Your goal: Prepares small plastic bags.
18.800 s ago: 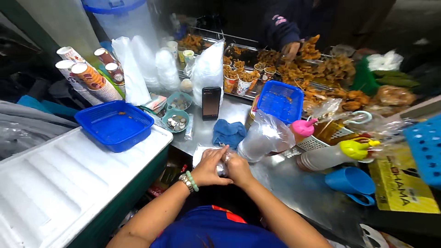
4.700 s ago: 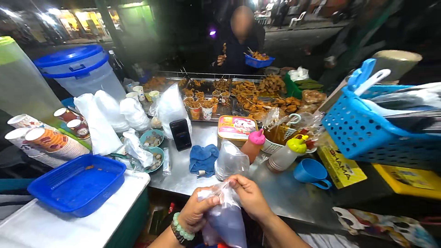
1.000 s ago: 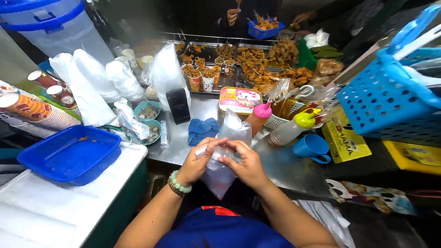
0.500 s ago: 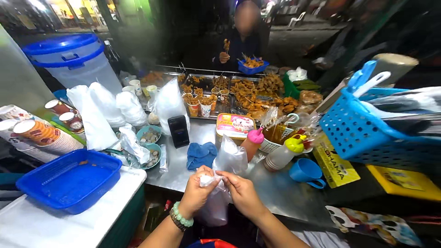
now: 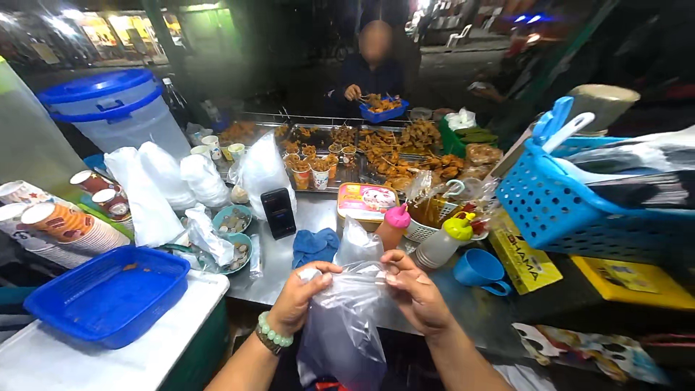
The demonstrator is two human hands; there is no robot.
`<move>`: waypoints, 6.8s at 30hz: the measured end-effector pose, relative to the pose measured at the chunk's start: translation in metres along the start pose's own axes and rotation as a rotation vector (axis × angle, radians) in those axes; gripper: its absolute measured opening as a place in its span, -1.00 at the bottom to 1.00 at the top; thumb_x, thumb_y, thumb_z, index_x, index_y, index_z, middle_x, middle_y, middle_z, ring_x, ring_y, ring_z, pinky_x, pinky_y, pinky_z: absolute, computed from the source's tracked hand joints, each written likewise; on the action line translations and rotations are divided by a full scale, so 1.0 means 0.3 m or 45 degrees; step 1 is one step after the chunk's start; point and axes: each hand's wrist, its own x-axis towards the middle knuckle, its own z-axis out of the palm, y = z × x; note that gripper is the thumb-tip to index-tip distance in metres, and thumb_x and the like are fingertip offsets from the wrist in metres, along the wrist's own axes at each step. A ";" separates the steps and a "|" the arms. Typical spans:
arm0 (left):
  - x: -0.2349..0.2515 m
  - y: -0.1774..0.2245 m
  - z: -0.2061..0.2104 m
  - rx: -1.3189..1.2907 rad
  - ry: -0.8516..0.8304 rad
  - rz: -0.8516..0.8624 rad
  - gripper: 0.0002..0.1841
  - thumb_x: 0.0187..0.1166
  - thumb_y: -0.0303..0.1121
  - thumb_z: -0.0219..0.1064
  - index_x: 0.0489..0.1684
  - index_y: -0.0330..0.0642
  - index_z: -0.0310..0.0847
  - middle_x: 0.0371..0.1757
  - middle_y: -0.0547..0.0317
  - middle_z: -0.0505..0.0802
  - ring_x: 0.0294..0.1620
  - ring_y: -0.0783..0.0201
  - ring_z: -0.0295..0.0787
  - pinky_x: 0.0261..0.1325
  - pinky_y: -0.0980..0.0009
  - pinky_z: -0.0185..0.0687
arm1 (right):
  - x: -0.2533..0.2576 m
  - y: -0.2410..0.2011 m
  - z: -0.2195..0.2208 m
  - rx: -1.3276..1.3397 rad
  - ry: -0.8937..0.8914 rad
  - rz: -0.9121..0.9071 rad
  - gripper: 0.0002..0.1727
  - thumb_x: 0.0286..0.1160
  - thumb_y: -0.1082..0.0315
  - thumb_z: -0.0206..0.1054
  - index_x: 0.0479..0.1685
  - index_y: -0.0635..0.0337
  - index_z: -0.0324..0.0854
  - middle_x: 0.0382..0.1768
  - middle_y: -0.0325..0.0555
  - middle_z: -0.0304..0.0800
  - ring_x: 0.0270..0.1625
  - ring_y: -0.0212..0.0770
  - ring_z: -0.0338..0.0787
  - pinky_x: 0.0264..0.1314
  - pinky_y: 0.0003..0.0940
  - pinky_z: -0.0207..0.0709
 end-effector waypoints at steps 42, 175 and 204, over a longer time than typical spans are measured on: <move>-0.265 0.075 -0.237 1.068 0.580 -0.024 -0.58 0.83 -0.23 0.06 0.31 -0.32 0.72 0.18 -0.12 0.74 0.20 0.22 0.67 0.37 0.29 0.54 | 0.272 0.639 0.133 -2.069 -0.160 0.630 -0.64 0.64 0.55 0.16 0.34 0.52 0.55 0.36 0.50 0.58 0.21 0.41 0.79 0.21 0.27 0.66; 0.219 -0.152 0.014 0.547 0.262 -0.699 -0.63 0.58 -0.59 0.20 0.36 -0.32 0.52 -0.05 0.07 0.82 -0.15 0.33 0.77 -0.05 0.32 0.72 | 0.220 0.152 -0.111 -1.019 0.326 0.659 -0.69 0.72 0.49 0.07 0.14 0.39 0.72 -0.06 0.07 0.77 -0.08 -0.24 0.70 0.07 -0.28 0.58; -0.088 -0.074 -0.032 0.619 0.217 0.260 -0.92 0.50 -0.20 0.52 -0.29 0.08 0.87 -0.15 0.56 0.84 -0.08 0.56 0.74 0.07 0.62 0.68 | -0.018 0.126 0.185 -1.167 -0.133 -0.232 -0.72 0.69 0.47 0.18 -0.14 0.44 0.82 -0.21 0.21 0.85 -0.01 0.06 0.85 0.17 -0.13 0.63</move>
